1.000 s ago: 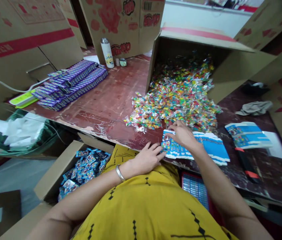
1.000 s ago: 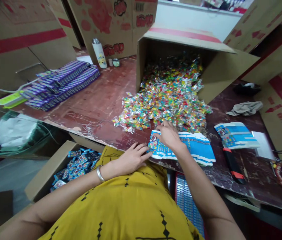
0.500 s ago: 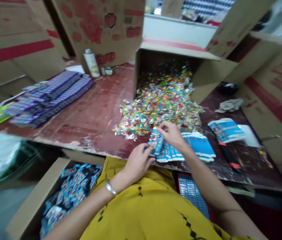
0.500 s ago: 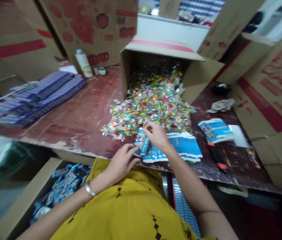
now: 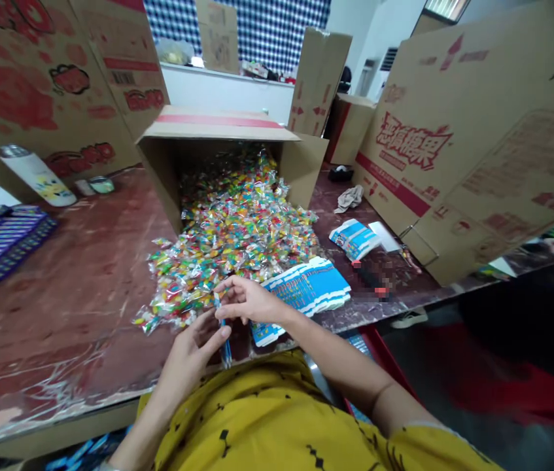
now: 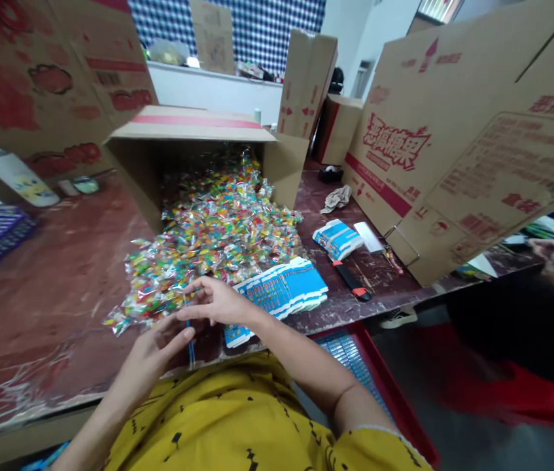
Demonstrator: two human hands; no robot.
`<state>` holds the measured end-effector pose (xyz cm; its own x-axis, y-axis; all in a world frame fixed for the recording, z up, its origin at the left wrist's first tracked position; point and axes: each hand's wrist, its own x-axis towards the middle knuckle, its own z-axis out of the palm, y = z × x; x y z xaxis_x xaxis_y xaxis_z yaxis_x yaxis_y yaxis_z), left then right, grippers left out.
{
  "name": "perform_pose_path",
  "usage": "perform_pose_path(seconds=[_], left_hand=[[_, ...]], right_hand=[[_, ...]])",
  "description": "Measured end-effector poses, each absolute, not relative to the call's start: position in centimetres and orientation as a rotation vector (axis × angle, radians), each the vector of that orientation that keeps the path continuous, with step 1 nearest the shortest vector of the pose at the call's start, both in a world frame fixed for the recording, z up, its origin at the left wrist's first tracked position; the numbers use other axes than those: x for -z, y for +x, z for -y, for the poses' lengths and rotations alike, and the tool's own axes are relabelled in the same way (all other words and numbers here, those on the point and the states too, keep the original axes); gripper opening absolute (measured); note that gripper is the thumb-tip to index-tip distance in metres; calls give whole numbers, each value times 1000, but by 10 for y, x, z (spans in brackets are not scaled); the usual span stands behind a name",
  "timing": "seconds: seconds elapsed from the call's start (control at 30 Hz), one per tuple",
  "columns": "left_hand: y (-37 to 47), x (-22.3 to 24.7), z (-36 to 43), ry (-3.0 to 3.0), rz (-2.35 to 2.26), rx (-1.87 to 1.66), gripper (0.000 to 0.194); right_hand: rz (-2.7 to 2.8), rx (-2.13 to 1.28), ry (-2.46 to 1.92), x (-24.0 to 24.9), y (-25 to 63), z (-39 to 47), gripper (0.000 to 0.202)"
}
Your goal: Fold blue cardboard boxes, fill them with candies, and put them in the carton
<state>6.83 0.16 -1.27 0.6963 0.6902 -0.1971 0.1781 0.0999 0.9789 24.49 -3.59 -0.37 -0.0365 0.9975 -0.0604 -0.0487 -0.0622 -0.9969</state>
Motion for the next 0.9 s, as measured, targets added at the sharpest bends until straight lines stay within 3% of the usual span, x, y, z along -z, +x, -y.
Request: perform_pose_path(seconds=[0.3,0.47,0.63,0.73,0.8,0.9], left_hand=[[66,-7,3,1056,-710,-252,62],[54,-3,-6,1015,-687,-216,55],[31,-2,-6,946,-671,-310,50],[21,8,-15,907,-568,-357,51],[14,14,-18,910,-547,-394,52],[5,14,-13,932,-572,-435,52]], right_hand=[[1168,-1440,-1126,5,252,43,69],[1179,-1424,-1167,-3,251,42,63],[1272,-1133,-1431,-3,253,63,51],[1256,-1035,-1631,31,283,71,41],[1310,-958,-1730,52,298,73,45],[1593,-369,-1923,51,293,77,53]])
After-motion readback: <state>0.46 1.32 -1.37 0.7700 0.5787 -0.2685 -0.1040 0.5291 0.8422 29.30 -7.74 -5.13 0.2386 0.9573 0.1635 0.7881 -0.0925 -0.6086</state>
